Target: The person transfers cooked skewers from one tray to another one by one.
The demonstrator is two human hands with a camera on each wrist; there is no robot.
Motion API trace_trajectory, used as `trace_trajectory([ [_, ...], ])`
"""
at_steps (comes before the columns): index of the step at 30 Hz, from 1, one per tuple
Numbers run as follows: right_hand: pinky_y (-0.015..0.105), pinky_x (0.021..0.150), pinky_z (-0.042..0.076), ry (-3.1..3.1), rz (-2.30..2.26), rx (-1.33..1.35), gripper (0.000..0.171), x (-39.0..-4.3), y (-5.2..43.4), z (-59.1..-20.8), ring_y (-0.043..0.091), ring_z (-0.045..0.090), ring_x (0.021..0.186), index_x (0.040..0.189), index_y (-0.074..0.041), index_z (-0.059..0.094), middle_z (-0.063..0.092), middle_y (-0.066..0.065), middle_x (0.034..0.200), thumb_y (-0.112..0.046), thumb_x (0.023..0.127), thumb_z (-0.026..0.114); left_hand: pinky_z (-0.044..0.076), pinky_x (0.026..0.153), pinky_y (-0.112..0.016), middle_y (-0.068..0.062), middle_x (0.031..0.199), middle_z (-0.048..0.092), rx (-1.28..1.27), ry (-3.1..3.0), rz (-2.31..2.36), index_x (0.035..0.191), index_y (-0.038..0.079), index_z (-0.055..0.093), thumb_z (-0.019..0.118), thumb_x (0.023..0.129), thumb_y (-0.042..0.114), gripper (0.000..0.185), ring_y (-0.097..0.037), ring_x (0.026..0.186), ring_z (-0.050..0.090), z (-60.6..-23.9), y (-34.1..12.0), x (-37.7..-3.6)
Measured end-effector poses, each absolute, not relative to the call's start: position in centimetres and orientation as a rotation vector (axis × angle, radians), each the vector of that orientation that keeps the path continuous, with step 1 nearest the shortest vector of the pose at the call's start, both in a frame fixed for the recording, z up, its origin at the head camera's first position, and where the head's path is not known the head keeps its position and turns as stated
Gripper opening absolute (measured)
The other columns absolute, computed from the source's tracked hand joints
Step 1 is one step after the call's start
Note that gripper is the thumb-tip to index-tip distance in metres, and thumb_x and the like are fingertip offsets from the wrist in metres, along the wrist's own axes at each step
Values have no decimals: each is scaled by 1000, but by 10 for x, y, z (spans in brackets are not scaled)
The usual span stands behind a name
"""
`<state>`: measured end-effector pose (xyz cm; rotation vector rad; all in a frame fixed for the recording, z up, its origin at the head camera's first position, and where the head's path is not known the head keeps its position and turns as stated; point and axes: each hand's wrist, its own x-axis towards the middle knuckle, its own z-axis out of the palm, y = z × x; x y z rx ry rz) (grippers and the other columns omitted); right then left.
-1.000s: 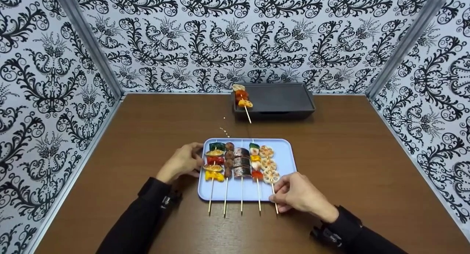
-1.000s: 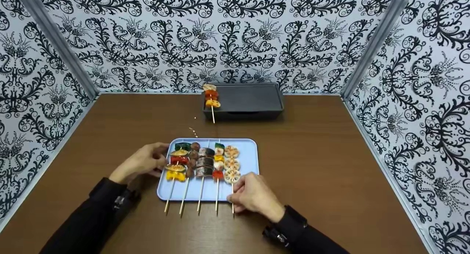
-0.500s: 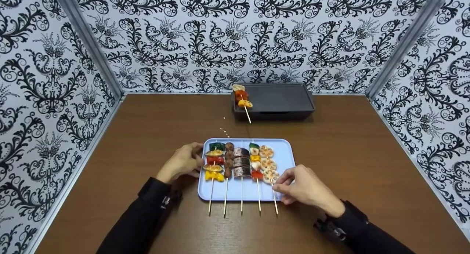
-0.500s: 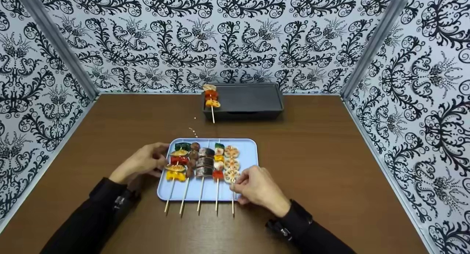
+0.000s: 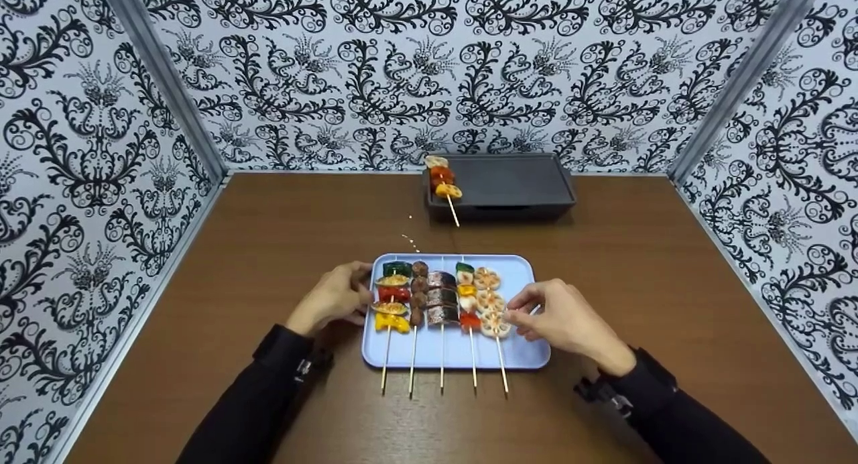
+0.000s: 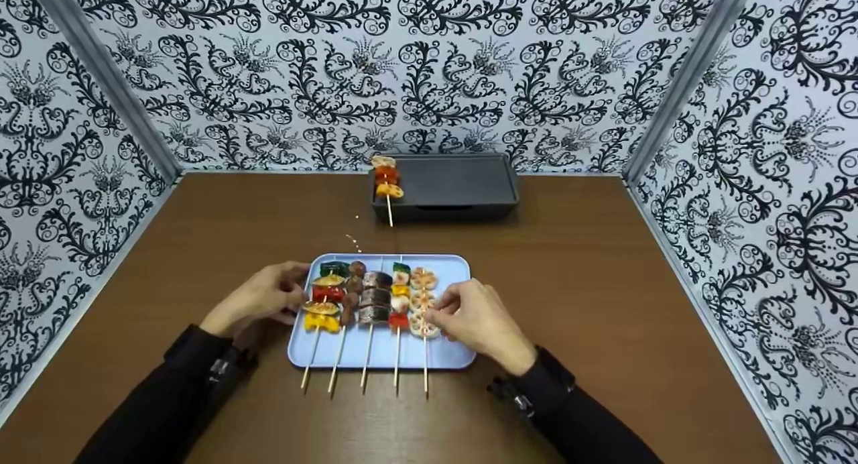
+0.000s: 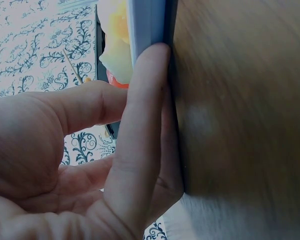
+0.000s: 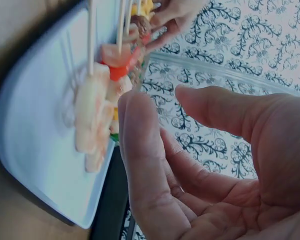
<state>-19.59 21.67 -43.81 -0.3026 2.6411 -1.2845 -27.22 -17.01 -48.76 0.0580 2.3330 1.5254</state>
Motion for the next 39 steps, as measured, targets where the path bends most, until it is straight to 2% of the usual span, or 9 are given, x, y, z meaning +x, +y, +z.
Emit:
trace_trajectory([
  [4, 38, 62, 66, 2693, -1277, -333, 22, -205, 219, -433, 21, 74, 68, 100, -9, 78, 73, 5, 87, -29, 93, 81, 67, 62, -43, -20, 96, 65, 72, 2358, 1518, 153, 5, 49, 66, 91, -8, 66, -29, 74, 71, -487, -169, -273],
  [13, 34, 63, 66, 2764, -1300, -348, 17, -233, 219, -423, 23, 74, 73, 104, -11, 78, 75, 4, 89, -25, 95, 80, 67, 60, -41, -19, 95, 64, 63, 2386, 1499, 152, 5, 50, 66, 91, -8, 64, -28, 74, 71, -488, -169, -272],
  [20, 33, 67, 67, 2747, -1352, -311, 23, -263, 219, -416, 28, 76, 80, 111, -9, 76, 76, 10, 96, -28, 98, 76, 68, 64, -41, -20, 103, 63, 39, 2363, 1489, 155, 7, 47, 66, 91, -8, 68, -30, 79, 71, -488, -169, -273],
  [25, 32, 68, 67, 2735, -1356, -298, 23, -282, 218, -412, 33, 77, 86, 113, -10, 75, 76, 12, 102, -28, 99, 75, 68, 64, -42, -20, 101, 64, 40, 2361, 1496, 155, 7, 48, 67, 91, -8, 68, -30, 78, 71, -490, -168, -274],
  [30, 31, 69, 67, 2749, -1339, -298, 24, -300, 213, -407, 28, 77, 85, 113, -8, 74, 76, 14, 102, -28, 99, 74, 68, 64, -42, -20, 101, 63, 35, 2363, 1495, 154, 8, 49, 67, 91, -8, 67, -30, 78, 70, -489, -168, -274],
  [36, 37, 76, 67, 2685, -1429, -283, 26, -317, 207, -404, 34, 76, 92, 113, -4, 74, 74, 21, 105, -27, 100, 74, 67, 60, -43, -19, 97, 64, 66, 2376, 1510, 153, 6, 50, 66, 91, -10, 66, -30, 74, 69, -489, -169, -273],
  [39, 37, 76, 67, 2669, -1444, -275, 28, -326, 205, -404, 35, 76, 92, 114, -4, 73, 73, 22, 105, -27, 100, 74, 67, 59, -43, -19, 95, 64, 74, 2387, 1510, 153, 5, 50, 66, 91, -10, 66, -30, 72, 69, -489, -169, -272],
])
